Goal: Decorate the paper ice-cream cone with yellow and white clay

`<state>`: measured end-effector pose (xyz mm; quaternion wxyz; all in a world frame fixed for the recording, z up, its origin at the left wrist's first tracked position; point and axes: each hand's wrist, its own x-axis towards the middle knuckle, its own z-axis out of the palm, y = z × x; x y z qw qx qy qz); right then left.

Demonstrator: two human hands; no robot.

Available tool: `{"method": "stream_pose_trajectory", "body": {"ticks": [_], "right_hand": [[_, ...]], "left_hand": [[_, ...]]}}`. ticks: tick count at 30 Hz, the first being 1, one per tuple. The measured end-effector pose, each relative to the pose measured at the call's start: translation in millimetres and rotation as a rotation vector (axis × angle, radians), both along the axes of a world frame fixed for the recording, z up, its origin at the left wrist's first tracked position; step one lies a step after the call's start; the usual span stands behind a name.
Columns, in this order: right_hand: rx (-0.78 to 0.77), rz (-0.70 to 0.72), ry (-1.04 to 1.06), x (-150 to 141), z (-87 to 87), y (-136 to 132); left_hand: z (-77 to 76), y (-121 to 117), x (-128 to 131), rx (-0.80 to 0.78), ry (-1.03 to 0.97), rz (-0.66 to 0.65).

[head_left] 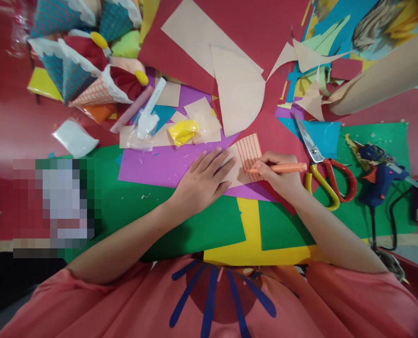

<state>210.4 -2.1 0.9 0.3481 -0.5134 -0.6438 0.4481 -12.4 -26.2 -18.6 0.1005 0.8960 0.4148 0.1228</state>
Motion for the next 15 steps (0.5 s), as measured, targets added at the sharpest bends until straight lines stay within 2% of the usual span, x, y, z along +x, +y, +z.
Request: {"method": "stream_pose_trajectory", "body": {"ticks": [15], "right_hand": [[-0.088, 0.006, 0.009, -3.5, 6.1, 1.8]], "left_hand": [[-0.3, -0.1, 0.3, -0.013, -0.006, -0.002]]}}
